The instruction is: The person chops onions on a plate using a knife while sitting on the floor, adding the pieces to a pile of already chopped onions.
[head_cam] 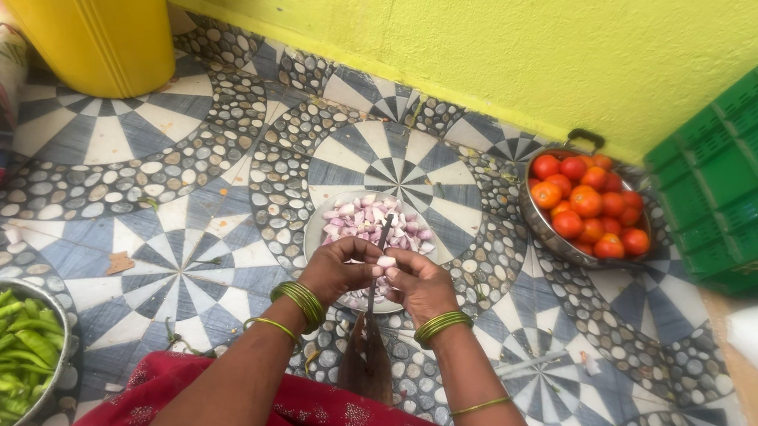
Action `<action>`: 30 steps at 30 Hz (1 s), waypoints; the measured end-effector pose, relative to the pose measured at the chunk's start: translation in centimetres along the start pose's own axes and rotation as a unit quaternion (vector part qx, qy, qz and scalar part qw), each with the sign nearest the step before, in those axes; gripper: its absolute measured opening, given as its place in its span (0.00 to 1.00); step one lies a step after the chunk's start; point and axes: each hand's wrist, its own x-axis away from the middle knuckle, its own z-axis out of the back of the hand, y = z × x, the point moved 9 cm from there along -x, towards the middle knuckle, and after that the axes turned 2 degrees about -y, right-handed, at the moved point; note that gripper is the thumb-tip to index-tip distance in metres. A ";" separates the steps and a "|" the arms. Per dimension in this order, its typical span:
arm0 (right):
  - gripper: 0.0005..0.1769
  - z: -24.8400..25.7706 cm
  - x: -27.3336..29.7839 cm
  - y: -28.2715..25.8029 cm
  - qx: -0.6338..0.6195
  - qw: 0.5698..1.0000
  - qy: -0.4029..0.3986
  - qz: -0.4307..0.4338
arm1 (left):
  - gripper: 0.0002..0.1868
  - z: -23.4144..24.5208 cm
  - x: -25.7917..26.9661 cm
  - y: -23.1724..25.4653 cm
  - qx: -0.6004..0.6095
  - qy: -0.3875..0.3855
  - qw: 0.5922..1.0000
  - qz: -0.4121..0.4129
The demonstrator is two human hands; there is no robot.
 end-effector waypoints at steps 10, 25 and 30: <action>0.18 0.5 -1.7 2.5 -0.051 0.998 -0.019 -0.023 | 0.09 0.0 0.6 0.6 -0.086 0.087 0.992 -0.040; 0.14 0.0 0.2 -0.2 0.019 1.000 -0.005 -0.003 | 0.16 -0.3 1.1 -0.1 0.017 0.060 0.998 -0.031; 0.14 0.1 -0.6 0.9 0.041 0.999 0.025 -0.008 | 0.15 -0.1 0.9 -0.5 -0.024 0.079 0.996 -0.034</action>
